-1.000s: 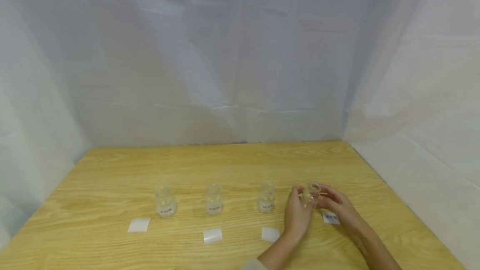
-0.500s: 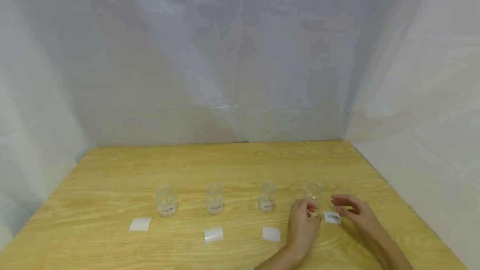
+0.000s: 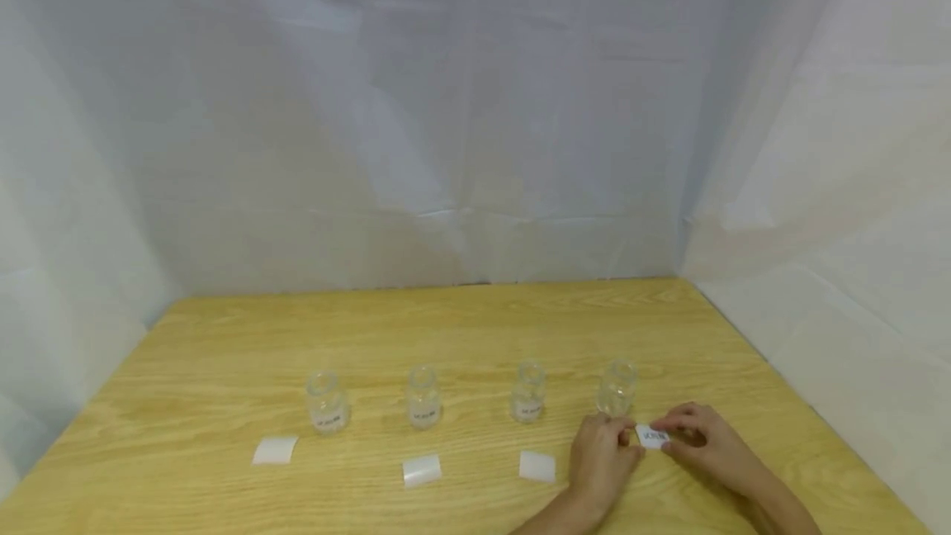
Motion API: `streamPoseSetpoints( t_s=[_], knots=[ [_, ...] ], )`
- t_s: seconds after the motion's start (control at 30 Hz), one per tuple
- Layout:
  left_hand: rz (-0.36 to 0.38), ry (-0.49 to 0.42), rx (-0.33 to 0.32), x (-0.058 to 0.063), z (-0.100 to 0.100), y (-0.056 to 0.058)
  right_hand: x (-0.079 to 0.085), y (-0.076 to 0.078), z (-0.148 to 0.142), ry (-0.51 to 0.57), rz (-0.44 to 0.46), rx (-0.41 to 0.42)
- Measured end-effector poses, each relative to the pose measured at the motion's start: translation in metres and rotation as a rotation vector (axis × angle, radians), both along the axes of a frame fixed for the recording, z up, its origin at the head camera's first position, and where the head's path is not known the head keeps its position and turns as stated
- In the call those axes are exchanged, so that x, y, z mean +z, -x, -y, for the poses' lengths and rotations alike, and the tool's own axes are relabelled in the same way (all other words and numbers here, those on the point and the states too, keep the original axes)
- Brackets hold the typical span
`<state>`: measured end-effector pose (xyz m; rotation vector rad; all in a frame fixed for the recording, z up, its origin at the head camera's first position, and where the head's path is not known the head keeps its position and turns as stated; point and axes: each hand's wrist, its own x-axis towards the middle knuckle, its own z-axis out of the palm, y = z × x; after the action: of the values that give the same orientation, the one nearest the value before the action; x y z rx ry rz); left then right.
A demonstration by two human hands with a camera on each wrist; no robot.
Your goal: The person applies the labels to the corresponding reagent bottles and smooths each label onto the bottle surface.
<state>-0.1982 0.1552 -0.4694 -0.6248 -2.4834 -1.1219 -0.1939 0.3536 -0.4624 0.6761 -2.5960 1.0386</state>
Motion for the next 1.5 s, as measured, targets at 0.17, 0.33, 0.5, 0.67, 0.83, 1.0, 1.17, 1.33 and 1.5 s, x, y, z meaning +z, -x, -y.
streamPoseSetpoints(
  t_s=[0.17,0.33,0.5,0.67,0.83,1.0,1.17,1.33,1.5],
  knots=[
    [-0.054,0.066,0.019,-0.0004,-0.0009,-0.0002,-0.0017,-0.0018,0.0018,0.024,0.035,0.047],
    [-0.093,0.094,0.027,-0.0015,-0.0018,0.0000,-0.0031,-0.0027,0.0043,0.054,0.032,-0.011],
    [-0.069,0.122,0.019,-0.0012,-0.0020,0.0000,-0.0014,-0.0027,0.0050,0.057,0.076,-0.051],
    [-0.083,0.155,0.050,-0.0009,-0.0033,0.0000,-0.0014,-0.0036,0.0046,0.065,0.098,-0.043],
    [-0.056,0.161,0.063,-0.0001,-0.0038,-0.0001,-0.0013,-0.0040,0.0049,0.047,0.094,-0.046],
    [-0.045,0.177,0.066,0.0008,-0.0038,0.0000,-0.0005,-0.0040,0.0048,0.027,0.099,-0.043],
    [-0.058,0.191,0.073,0.0010,-0.0032,-0.0010,0.0000,-0.0039,0.0046,-0.029,0.083,-0.050],
    [-0.071,0.195,0.075,0.0008,-0.0029,-0.0016,-0.0002,-0.0026,0.0038,-0.025,0.078,-0.035],
    [-0.068,0.207,0.065,0.0017,-0.0025,-0.0017,-0.0019,-0.0013,0.0023,-0.026,0.051,-0.013]
  ],
)
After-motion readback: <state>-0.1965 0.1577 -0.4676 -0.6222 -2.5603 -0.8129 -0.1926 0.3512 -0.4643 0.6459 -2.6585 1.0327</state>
